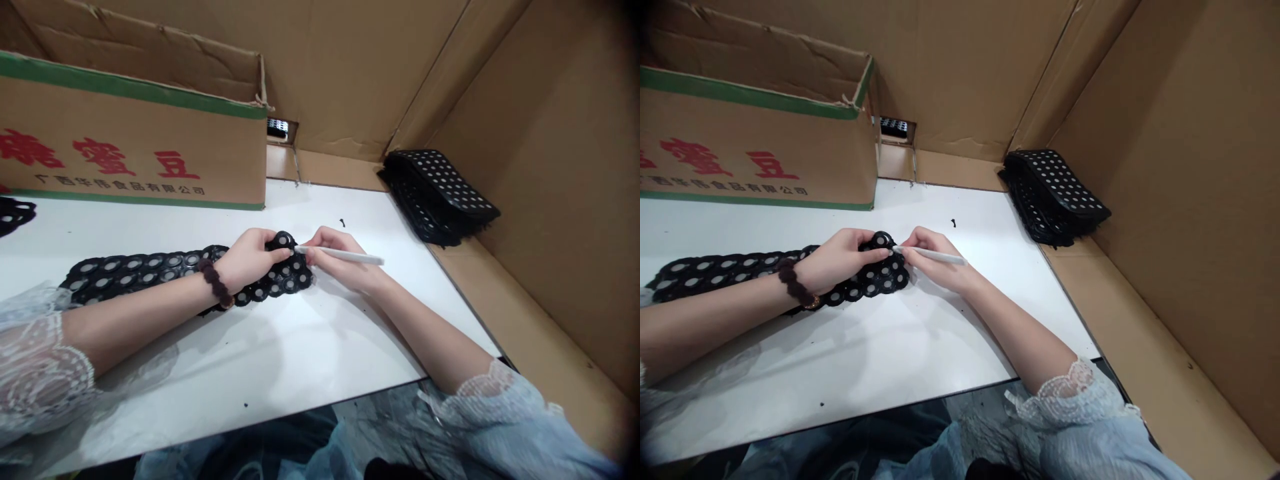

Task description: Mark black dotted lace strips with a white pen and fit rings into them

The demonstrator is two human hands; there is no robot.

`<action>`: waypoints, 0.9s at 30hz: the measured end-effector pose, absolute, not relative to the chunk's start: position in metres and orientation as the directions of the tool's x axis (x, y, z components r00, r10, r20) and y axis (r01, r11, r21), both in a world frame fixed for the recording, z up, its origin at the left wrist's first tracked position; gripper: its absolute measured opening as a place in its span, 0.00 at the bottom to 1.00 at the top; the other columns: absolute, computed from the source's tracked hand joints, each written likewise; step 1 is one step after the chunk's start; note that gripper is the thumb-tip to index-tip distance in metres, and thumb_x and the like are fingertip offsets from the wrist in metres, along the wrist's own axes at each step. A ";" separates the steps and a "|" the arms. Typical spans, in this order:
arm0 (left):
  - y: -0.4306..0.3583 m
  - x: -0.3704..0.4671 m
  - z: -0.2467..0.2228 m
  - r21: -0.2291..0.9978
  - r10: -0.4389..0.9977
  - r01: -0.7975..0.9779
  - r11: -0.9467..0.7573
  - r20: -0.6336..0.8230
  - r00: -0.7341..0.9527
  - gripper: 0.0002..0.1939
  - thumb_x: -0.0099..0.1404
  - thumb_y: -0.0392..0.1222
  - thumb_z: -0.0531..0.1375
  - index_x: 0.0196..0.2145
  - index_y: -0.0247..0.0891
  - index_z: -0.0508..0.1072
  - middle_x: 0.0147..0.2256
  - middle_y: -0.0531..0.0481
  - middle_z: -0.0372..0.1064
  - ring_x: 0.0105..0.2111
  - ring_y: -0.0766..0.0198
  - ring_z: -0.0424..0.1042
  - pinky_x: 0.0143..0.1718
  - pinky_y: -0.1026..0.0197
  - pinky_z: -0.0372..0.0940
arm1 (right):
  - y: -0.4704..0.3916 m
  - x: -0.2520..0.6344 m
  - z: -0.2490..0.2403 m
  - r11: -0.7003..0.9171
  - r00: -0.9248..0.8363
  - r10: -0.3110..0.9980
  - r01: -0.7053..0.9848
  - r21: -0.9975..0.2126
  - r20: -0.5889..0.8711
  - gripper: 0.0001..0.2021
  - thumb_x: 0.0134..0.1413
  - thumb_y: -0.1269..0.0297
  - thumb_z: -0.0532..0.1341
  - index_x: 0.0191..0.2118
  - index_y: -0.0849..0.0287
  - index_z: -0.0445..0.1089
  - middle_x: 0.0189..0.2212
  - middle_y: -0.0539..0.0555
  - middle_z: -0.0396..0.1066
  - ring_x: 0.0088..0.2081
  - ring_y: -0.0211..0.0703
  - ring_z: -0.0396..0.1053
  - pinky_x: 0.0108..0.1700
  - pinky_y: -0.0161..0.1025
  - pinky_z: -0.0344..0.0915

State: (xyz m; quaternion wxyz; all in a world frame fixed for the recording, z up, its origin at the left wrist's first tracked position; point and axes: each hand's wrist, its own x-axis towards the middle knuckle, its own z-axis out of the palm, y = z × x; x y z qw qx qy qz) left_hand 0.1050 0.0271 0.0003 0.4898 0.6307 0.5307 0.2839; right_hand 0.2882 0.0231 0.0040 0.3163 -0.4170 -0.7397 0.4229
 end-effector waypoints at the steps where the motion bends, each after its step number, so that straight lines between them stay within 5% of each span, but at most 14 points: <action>1: 0.027 0.105 0.000 0.918 0.948 0.394 0.039 -0.158 0.275 0.13 0.51 0.48 0.59 0.28 0.34 0.70 0.26 0.50 0.71 0.26 0.61 0.68 0.27 0.61 0.60 | 0.023 0.288 0.004 0.279 -0.454 0.885 0.334 -0.900 0.107 0.08 0.51 0.61 0.55 0.30 0.61 0.62 0.27 0.51 0.67 0.29 0.33 0.64 0.31 0.33 0.61; 12: 0.027 0.105 -0.002 0.849 0.956 0.522 -0.080 -0.082 0.280 0.11 0.54 0.47 0.56 0.26 0.35 0.68 0.25 0.52 0.68 0.25 0.63 0.65 0.25 0.63 0.57 | 0.022 0.286 0.002 0.225 -0.433 0.900 0.355 -0.908 0.054 0.09 0.51 0.60 0.54 0.29 0.62 0.61 0.27 0.53 0.69 0.29 0.35 0.67 0.32 0.34 0.63; 18: 0.026 0.106 -0.004 0.817 0.968 0.564 -0.122 -0.028 0.251 0.11 0.53 0.47 0.55 0.23 0.36 0.67 0.24 0.51 0.67 0.26 0.62 0.63 0.26 0.63 0.55 | 0.016 0.274 -0.011 0.413 -0.380 0.899 0.569 -0.711 0.219 0.08 0.54 0.60 0.50 0.30 0.58 0.58 0.28 0.51 0.69 0.25 0.35 0.63 0.27 0.34 0.58; 27: 0.024 0.104 -0.002 0.853 0.948 0.515 -0.078 -0.096 0.302 0.12 0.54 0.49 0.55 0.25 0.36 0.68 0.25 0.51 0.68 0.26 0.61 0.64 0.26 0.63 0.56 | 0.020 0.267 -0.013 0.446 -0.349 0.895 0.735 -0.511 0.279 0.09 0.57 0.59 0.45 0.32 0.57 0.56 0.26 0.54 0.67 0.26 0.40 0.64 0.28 0.36 0.56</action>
